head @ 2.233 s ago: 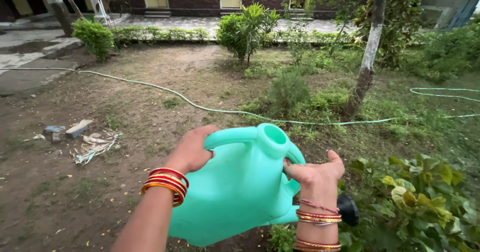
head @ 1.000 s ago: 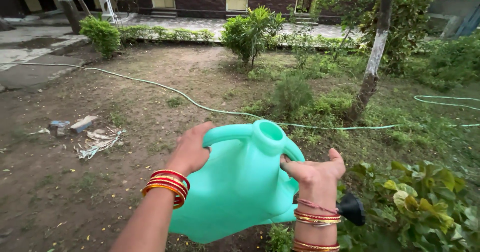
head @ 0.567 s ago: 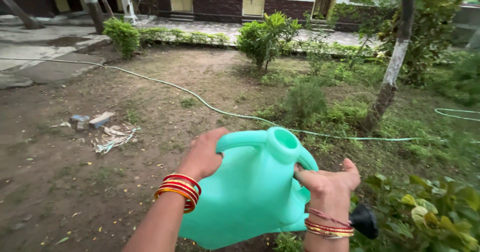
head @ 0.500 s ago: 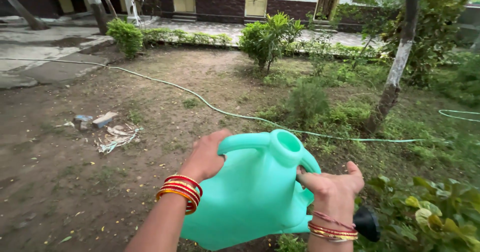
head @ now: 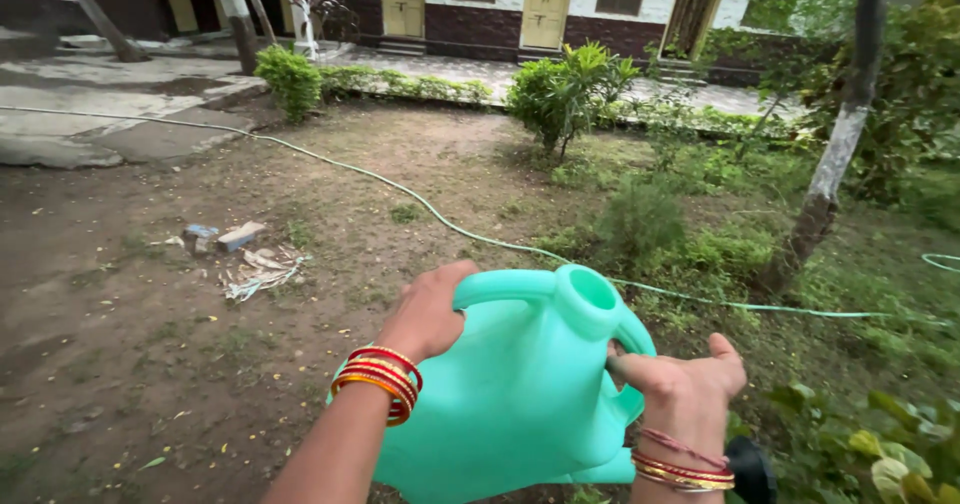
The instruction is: The person carries a green watering can through a garden, tilting it to pour water onto various plants and bushes.
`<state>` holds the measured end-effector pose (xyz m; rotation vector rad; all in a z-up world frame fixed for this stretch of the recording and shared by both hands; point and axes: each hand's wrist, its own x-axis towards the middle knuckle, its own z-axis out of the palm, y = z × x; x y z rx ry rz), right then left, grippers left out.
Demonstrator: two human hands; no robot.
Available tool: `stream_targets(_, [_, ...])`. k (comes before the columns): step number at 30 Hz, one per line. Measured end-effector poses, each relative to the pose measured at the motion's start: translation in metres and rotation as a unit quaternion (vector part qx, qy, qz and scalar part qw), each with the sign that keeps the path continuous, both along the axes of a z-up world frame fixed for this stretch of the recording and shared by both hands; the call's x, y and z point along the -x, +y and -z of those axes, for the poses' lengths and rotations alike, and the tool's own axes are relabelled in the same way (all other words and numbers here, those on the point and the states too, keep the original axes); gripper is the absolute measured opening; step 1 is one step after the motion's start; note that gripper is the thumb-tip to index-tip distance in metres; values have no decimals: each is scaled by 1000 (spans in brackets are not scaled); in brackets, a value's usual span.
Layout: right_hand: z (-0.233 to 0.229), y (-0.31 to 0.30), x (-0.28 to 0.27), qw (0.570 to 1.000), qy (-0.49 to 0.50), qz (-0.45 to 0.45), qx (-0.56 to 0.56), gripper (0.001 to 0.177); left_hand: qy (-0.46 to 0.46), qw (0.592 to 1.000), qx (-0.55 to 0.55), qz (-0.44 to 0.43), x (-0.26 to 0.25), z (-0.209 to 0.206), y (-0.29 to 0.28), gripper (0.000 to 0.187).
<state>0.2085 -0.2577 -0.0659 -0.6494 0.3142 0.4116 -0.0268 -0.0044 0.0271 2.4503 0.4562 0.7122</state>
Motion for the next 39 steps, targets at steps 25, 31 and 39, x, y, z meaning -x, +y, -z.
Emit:
stream_targets(25, [-94, 25, 71, 969, 196, 49, -143, 98, 42, 999, 14, -16, -17, -7, 8, 32])
stream_targets(31, [-88, 26, 63, 976, 169, 26, -136, 100, -1, 1000, 0, 0, -29, 4, 13, 38])
stream_targets(39, [-4, 16, -8, 998, 48, 45, -4, 69, 8, 1000, 20, -9, -28, -2, 17, 35])
